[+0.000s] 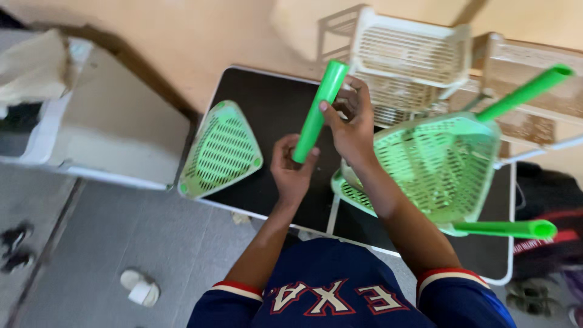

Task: The person disassembles a green triangular plastic storage rack by removing the baskets and green support poles. They then reassemble the rack by inserting the poles into the baskets and stacking them on a black table.

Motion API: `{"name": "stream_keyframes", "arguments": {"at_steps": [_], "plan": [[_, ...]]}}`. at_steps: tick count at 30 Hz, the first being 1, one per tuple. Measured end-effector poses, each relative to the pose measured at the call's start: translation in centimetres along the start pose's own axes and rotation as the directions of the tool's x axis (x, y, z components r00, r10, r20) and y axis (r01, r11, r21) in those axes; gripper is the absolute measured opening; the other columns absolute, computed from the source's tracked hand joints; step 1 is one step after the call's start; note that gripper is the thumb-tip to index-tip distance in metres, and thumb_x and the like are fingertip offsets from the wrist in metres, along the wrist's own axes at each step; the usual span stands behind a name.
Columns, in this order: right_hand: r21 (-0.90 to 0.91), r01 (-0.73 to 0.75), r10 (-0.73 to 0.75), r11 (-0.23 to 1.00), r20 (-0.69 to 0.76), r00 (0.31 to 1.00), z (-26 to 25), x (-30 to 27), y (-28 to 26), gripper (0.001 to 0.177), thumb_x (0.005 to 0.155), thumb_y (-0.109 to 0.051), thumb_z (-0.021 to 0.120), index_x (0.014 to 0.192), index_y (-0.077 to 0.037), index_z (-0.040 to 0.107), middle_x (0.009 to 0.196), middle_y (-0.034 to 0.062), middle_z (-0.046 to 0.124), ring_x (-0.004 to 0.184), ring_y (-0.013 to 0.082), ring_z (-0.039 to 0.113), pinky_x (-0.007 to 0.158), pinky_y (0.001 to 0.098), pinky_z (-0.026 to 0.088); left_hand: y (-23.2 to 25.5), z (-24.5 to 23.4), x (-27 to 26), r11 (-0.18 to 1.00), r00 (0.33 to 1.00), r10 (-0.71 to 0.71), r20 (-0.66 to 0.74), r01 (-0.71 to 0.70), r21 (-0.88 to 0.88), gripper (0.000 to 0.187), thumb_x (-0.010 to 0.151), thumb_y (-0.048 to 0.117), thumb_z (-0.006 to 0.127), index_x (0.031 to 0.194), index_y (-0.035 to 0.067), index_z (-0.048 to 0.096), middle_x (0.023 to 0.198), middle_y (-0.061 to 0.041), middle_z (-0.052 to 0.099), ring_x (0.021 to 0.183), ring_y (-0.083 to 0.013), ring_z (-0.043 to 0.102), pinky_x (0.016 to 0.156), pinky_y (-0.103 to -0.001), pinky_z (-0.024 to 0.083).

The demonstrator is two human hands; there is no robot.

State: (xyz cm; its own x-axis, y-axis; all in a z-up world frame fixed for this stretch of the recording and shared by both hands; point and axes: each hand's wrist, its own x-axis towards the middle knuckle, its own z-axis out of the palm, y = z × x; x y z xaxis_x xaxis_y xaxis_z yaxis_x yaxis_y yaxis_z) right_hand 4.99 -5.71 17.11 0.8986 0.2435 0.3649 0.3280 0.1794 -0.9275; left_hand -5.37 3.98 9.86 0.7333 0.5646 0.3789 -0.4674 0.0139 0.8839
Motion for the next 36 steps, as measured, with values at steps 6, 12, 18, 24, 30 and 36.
{"name": "stream_keyframes", "arguments": {"at_steps": [6, 12, 18, 24, 30, 36], "plan": [[-0.031, -0.163, 0.163, 0.986, 0.008, 0.987, 4.5, -4.2, 7.4, 0.049, 0.097, -0.005, 0.076, 0.136, -0.006, 0.045, 0.112, 0.0103, 0.069, 0.095, 0.0165, 0.071, 0.073, 0.0286, 0.061, -0.7, -5.5, -3.0, 0.869, 0.980, 0.088, -0.176, 0.011, 0.495, 0.040, 0.079, 0.003, 0.087, 0.114, 0.000, 0.068, 0.116, -0.012, 0.062, 0.100, -0.0194, 0.069, 0.085, -0.030, 0.059], [0.042, -0.380, 0.378, 0.924, 0.042, 0.925, 6.7, -8.3, 17.7, 0.052, 0.093, -0.004, 0.073, 0.136, -0.006, 0.045, 0.116, 0.0080, 0.062, 0.097, 0.0149, 0.071, 0.070, 0.0291, 0.063, -4.9, -9.4, -6.6, 0.715, 0.952, -0.037, -0.303, 0.237, 0.658, 0.042, 0.075, 0.008, 0.089, 0.114, 0.002, 0.076, 0.107, -0.011, 0.066, 0.099, -0.0272, 0.067, 0.087, -0.036, 0.055], [-0.155, -0.599, 0.615, 0.785, 0.080, 0.785, 6.5, -13.3, 27.9, 0.069, 0.087, 0.004, 0.075, 0.147, -0.006, 0.042, 0.108, 0.0132, 0.064, 0.082, 0.0183, 0.068, 0.068, 0.0290, 0.059, -11.4, -13.5, -10.0, 0.543, 0.948, -0.147, -0.282, 0.316, 0.778, 0.043, 0.073, 0.014, 0.089, 0.113, 0.004, 0.077, 0.107, -0.012, 0.066, 0.102, -0.0329, 0.062, 0.091, -0.042, 0.051], [-0.196, -0.710, 0.735, 0.676, 0.110, 0.669, 8.7, -16.2, 32.3, 0.077, 0.083, 0.002, 0.074, 0.153, -0.005, 0.043, 0.128, 0.0130, 0.064, 0.089, 0.0188, 0.072, 0.077, 0.0330, 0.061, -16.9, -17.4, -11.5, 0.431, 0.927, -0.237, -0.290, 0.368, 0.824, 0.040, 0.076, 0.021, 0.087, 0.112, 0.004, 0.077, 0.104, -0.013, 0.066, 0.101, -0.0339, 0.062, 0.090, -0.043, 0.051], [-0.268, -0.654, 0.705, 0.707, 0.201, 0.680, 10.7, -17.2, 32.1, 0.079, 0.082, 0.000, 0.074, 0.152, -0.004, 0.039, 0.138, 0.0135, 0.063, 0.093, 0.0193, 0.074, 0.082, 0.0342, 0.062, -18.8, -19.6, -12.2, 0.396, 0.947, -0.195, -0.256, 0.315, 0.862, 0.037, 0.079, 0.020, 0.084, 0.113, 0.007, 0.078, 0.103, -0.014, 0.067, 0.099, -0.0338, 0.064, 0.088, -0.043, 0.052], [-0.275, -0.641, 0.697, 0.716, 0.224, 0.682, 11.6, -17.3, 31.9, 0.077, 0.081, 0.003, 0.070, 0.153, -0.005, 0.045, 0.135, 0.0164, 0.065, 0.098, 0.0217, 0.071, 0.081, 0.0345, 0.062, -18.7, -20.0, -11.4, 0.339, 0.967, -0.150, -0.206, 0.246, 0.908, 0.037, 0.079, 0.022, 0.086, 0.113, 0.010, 0.078, 0.107, -0.015, 0.068, 0.102, -0.0363, 0.062, 0.089, -0.047, 0.050]]}}
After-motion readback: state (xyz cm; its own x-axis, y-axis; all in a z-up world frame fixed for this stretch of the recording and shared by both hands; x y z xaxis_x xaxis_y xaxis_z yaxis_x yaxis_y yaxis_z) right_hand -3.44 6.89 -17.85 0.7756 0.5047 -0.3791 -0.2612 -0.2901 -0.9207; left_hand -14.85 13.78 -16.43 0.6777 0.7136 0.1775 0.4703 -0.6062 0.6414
